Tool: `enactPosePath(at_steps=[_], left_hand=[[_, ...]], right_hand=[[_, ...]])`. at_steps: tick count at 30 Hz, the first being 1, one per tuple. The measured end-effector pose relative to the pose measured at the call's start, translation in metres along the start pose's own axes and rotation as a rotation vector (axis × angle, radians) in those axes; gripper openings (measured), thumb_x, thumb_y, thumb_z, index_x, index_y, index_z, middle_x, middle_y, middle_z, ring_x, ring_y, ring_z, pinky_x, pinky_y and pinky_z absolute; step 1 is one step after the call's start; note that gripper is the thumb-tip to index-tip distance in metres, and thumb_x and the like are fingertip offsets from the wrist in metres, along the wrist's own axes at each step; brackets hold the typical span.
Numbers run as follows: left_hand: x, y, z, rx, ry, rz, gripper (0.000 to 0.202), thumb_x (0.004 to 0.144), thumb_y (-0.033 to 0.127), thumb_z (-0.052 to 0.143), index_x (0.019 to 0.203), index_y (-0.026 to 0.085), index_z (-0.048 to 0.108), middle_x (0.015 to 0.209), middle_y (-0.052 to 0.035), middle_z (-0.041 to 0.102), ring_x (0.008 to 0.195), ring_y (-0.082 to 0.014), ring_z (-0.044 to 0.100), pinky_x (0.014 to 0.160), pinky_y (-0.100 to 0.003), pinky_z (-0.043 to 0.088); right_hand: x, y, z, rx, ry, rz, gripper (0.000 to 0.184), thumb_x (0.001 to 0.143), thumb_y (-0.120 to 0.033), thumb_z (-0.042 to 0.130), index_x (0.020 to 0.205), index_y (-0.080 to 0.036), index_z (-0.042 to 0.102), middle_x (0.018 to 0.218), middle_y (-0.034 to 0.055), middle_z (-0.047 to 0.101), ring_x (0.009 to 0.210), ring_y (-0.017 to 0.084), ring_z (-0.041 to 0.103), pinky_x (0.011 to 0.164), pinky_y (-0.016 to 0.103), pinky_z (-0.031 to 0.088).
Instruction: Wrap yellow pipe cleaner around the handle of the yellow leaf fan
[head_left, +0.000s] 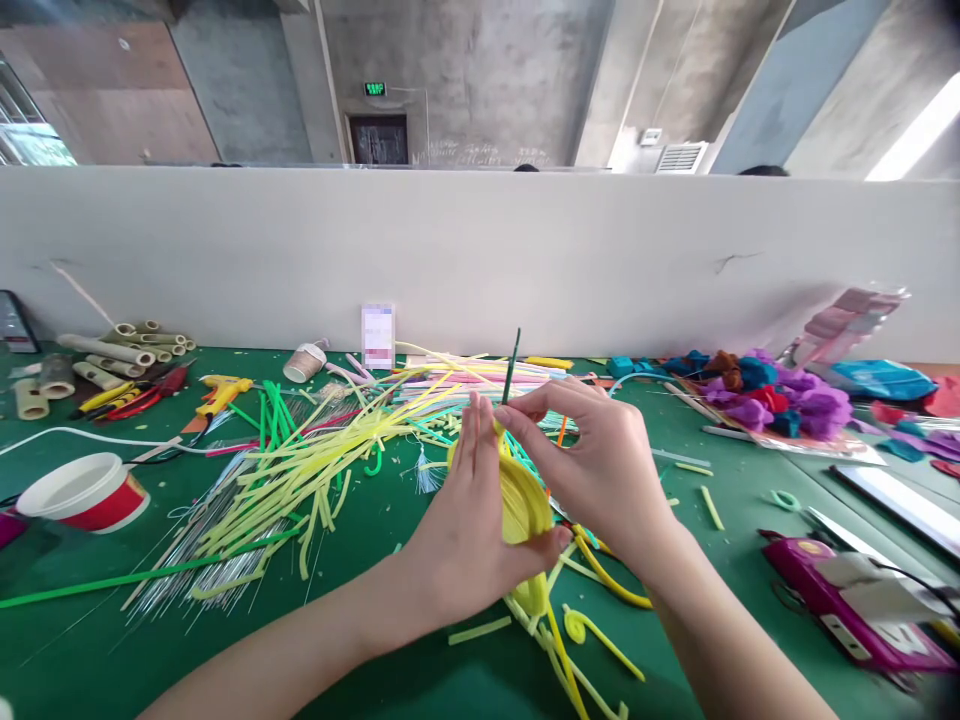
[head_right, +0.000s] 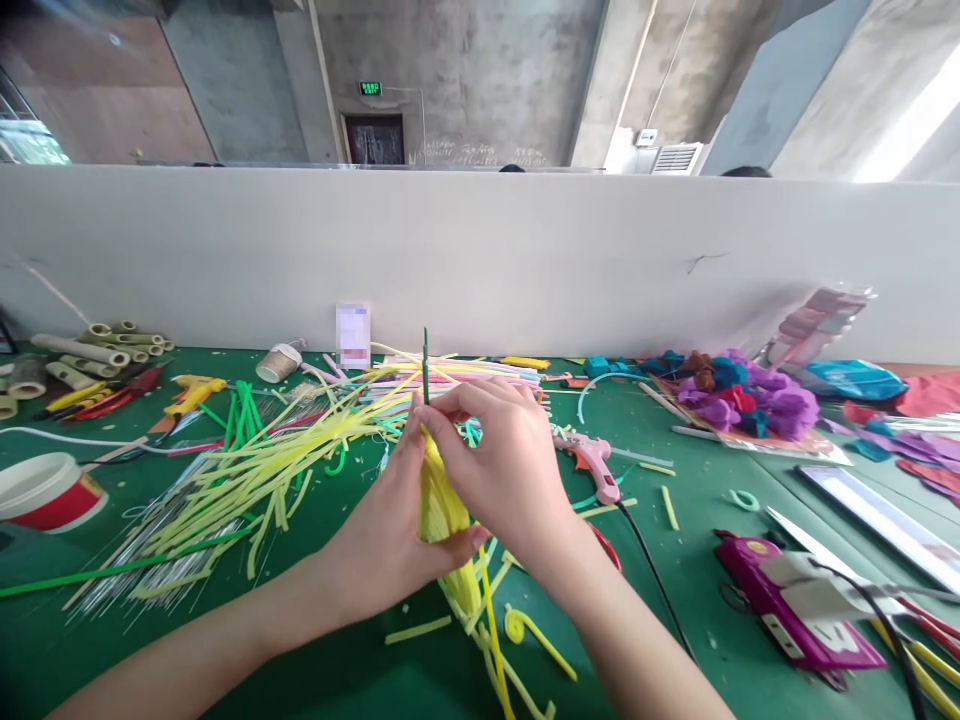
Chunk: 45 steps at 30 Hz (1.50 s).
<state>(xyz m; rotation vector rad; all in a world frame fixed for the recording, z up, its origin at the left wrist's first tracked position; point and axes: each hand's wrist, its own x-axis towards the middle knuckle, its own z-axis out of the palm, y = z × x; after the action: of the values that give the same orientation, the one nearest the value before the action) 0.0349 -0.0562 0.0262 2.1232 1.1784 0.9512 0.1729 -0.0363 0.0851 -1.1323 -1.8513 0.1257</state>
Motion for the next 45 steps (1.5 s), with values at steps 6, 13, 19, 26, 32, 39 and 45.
enactPosePath(at_steps=[6, 13, 19, 26, 32, 39, 45], left_hand=[[0.012, -0.009, -0.035, -0.239, -0.146, 0.04, 0.071, 0.076, 0.004, 0.047, 0.145, 0.022, 0.049, 0.122, -0.0079, 0.069, 0.117, -0.0296, 0.062, 0.1, -0.043, 0.051], [0.019, -0.011, -0.054, -0.319, -0.177, 0.036, 0.062, 0.065, -0.001, 0.037, 0.106, 0.022, 0.077, 0.095, 0.003, 0.075, 0.092, -0.02, 0.068, 0.084, -0.028, 0.051], [0.017, -0.009, -0.066, -0.333, -0.342, 0.056, 0.059, 0.065, 0.001, 0.039, 0.1, 0.021, 0.081, 0.091, 0.0005, 0.078, 0.085, -0.0207, 0.07, 0.078, -0.028, 0.052], [0.024, -0.02, -0.067, -0.402, -0.446, 0.092, 0.064, 0.058, 0.003, 0.042, 0.104, 0.022, 0.081, 0.091, 0.0002, 0.079, 0.085, -0.0228, 0.071, 0.078, -0.029, 0.053], [0.03, -0.033, -0.068, -0.545, -0.42, -0.038, 0.067, 0.057, 0.003, 0.043, 0.111, 0.022, 0.079, 0.103, -0.0005, 0.078, 0.101, -0.0265, 0.069, 0.078, -0.029, 0.051], [0.033, -0.038, -0.076, -0.525, -0.497, 0.001, 0.065, 0.06, -0.001, 0.043, 0.109, 0.023, 0.077, 0.115, -0.0002, 0.075, 0.109, -0.0235, 0.066, 0.087, -0.029, 0.05], [0.037, -0.048, -0.087, -0.353, -0.551, 0.068, 0.052, 0.085, 0.013, 0.06, 0.134, 0.027, 0.058, 0.132, -0.005, 0.064, 0.121, -0.0256, 0.058, 0.099, -0.036, 0.046]], right_hand=[[0.006, 0.005, -0.009, 0.167, -0.052, 0.068, 0.01, 0.085, -0.022, 0.068, 0.076, -0.023, 0.072, 0.081, 0.0008, 0.077, 0.079, 0.021, 0.07, 0.075, 0.034, 0.049], [0.005, 0.002, -0.006, 0.308, -0.146, 0.03, 0.015, 0.087, -0.021, 0.065, 0.072, -0.022, 0.068, 0.073, -0.001, 0.072, 0.072, 0.017, 0.066, 0.073, 0.031, 0.05], [0.003, 0.003, -0.01, 0.548, -0.31, 0.108, 0.015, 0.085, -0.028, 0.071, 0.074, -0.02, 0.067, 0.069, -0.0012, 0.067, 0.063, 0.014, 0.061, 0.063, 0.028, 0.046], [0.003, 0.005, -0.004, 0.561, -0.348, 0.091, 0.016, 0.086, -0.031, 0.073, 0.075, -0.02, 0.068, 0.067, -0.0025, 0.066, 0.064, 0.013, 0.057, 0.066, 0.028, 0.045], [0.012, 0.021, 0.0, 0.676, -0.361, 0.139, 0.03, 0.093, -0.045, 0.062, 0.088, -0.019, 0.077, 0.087, 0.0037, 0.075, 0.083, 0.016, 0.067, 0.079, 0.029, 0.05], [0.015, 0.029, 0.002, 0.711, -0.409, 0.165, 0.046, 0.099, -0.053, 0.045, 0.099, -0.02, 0.076, 0.098, 0.0058, 0.076, 0.094, 0.018, 0.068, 0.087, 0.03, 0.052], [0.016, 0.029, 0.005, 0.651, -0.494, 0.175, 0.033, 0.088, -0.051, 0.066, 0.091, -0.019, 0.073, 0.09, 0.0043, 0.072, 0.086, 0.018, 0.066, 0.078, 0.03, 0.053]])
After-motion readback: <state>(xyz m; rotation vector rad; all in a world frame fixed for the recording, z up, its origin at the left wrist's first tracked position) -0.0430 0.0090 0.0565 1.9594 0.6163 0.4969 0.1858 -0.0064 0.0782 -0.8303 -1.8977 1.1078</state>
